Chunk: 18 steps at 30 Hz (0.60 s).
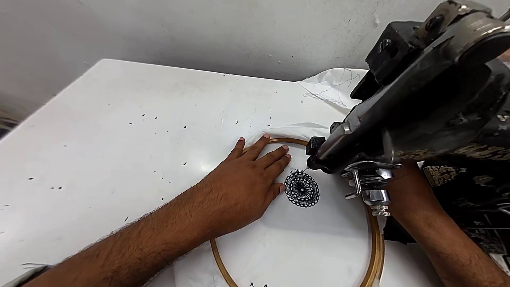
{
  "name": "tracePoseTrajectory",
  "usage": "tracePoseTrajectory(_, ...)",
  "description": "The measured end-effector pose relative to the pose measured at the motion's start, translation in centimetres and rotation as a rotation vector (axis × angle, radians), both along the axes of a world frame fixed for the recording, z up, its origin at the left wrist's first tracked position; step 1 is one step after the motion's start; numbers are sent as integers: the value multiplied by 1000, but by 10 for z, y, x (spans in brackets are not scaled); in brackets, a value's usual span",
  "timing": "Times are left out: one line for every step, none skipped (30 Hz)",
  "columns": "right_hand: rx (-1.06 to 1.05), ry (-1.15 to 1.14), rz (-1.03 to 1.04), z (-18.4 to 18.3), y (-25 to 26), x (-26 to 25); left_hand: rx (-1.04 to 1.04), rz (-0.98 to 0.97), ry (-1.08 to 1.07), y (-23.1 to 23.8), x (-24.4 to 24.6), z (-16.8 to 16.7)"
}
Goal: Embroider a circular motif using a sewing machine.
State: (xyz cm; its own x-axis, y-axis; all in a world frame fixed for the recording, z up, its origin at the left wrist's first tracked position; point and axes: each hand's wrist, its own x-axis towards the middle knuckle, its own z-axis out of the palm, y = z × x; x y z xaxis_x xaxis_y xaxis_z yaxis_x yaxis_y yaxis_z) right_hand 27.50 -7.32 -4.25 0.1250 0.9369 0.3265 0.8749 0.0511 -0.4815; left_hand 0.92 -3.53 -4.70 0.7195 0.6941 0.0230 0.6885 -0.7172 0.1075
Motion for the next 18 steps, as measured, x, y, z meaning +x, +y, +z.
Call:
tracePoseTrajectory(3,1,17,0,0,1,-1,-1,6,-1,0,1)
tracePoseTrajectory(15,-4,32,0,0,1,-6,0,14,-3,0,2)
tracePoseTrajectory(18,1,39,0,0,1,-8,0,20,-4,0,3)
tracePoseTrajectory(13,5,33,0,-1,0,-12,0,26,-5,-1,3)
tracePoseTrajectory(15,21,34,0,-1,-1,-11,-2,26,-5,-1,3)
tracePoseTrajectory(25,13,34,-1,-1,0,-9,-4,25,-4,-1,2)
tracePoseTrajectory(29,15,29,-2,0,1,-4,-4,17,-3,-1,2)
tracePoseTrajectory(17,31,17,0,0,0,-4,-4,10,-1,-1,1)
tracePoseTrajectory(11,35,7,0,0,0,-4,-4,4,0,-1,1)
tracePoseTrajectory(15,32,3,0,0,0,-4,-4,-1,1,0,0)
tracePoseTrajectory(27,25,8,-1,1,1,1,-5,-8,1,0,-1)
tracePoseTrajectory(46,21,21,-2,1,2,6,-5,-16,1,0,-1)
tracePoseTrajectory(58,16,29,-4,2,2,7,-5,-18,1,0,-2)
tracePoseTrajectory(61,23,32,-5,2,2,2,-2,-13,1,0,-1)
tracePoseTrajectory(58,31,32,-5,1,2,-5,2,-3,0,-1,0)
tracePoseTrajectory(49,39,29,-5,1,1,-12,5,9,0,-1,2)
tracePoseTrajectory(36,45,24,-5,0,0,-17,9,15,0,-1,3)
tracePoseTrajectory(24,52,19,-5,-1,-1,-20,12,18,0,-1,3)
